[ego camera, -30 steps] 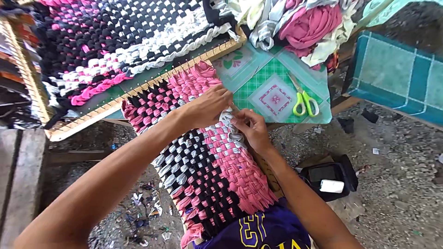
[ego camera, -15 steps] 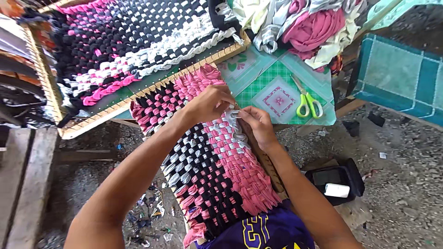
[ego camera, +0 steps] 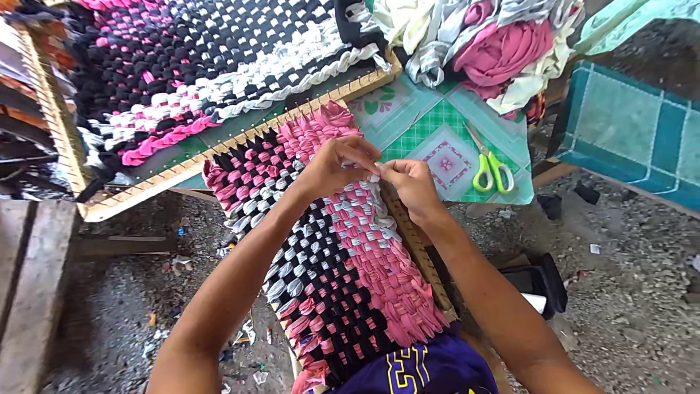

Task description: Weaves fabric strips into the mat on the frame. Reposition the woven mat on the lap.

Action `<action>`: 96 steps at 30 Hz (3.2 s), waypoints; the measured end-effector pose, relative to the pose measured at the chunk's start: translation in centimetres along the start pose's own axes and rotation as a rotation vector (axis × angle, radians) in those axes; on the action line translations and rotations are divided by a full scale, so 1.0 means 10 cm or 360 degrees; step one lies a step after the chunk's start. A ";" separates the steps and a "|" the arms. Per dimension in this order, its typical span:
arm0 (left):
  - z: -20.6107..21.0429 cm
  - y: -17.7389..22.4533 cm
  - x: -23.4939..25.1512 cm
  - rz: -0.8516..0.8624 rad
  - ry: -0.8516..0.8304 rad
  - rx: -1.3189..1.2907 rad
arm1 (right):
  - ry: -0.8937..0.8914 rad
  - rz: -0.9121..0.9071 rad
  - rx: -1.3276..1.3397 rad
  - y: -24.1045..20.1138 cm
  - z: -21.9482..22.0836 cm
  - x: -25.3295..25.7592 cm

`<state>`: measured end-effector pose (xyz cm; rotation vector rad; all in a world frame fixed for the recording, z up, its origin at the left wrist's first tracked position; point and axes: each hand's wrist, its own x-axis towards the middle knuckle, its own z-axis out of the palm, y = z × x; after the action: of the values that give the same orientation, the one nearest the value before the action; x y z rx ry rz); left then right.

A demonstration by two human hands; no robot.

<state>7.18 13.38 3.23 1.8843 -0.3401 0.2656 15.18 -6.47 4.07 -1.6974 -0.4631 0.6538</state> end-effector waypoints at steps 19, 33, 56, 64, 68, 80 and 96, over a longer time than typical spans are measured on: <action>0.20 0.14 0.13 -0.0067 -0.0035 0.0692 | -0.0245 -0.0169 -0.0884 -0.28 -0.17 -0.12; 0.24 -0.09 -0.12 0.0137 0.0365 0.0314 | -0.0118 -0.0246 -0.0148 0.11 -0.17 -0.06; -0.03 -0.10 -0.20 0.0286 0.0061 0.0819 | 0.0214 -0.0558 -0.0294 0.25 -0.03 0.04; 0.25 0.16 -0.05 -0.0220 0.0233 0.0731 | 0.0085 -0.0156 0.0410 0.19 0.02 0.11; 0.19 0.12 -0.15 -0.0235 0.0191 0.0798 | -0.0095 -0.0260 0.0585 0.29 -0.03 0.14; 0.25 0.02 -0.17 -0.0126 0.0386 0.0847 | -0.0133 -0.0539 -0.0024 0.24 0.01 0.13; 0.63 0.18 -0.15 -0.0423 0.0703 0.0868 | 0.0105 -0.0648 -0.0227 0.27 0.07 -0.03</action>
<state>5.23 7.04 2.27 2.2984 0.3144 0.6264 14.39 -6.72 1.38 -1.6840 -0.7970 0.2727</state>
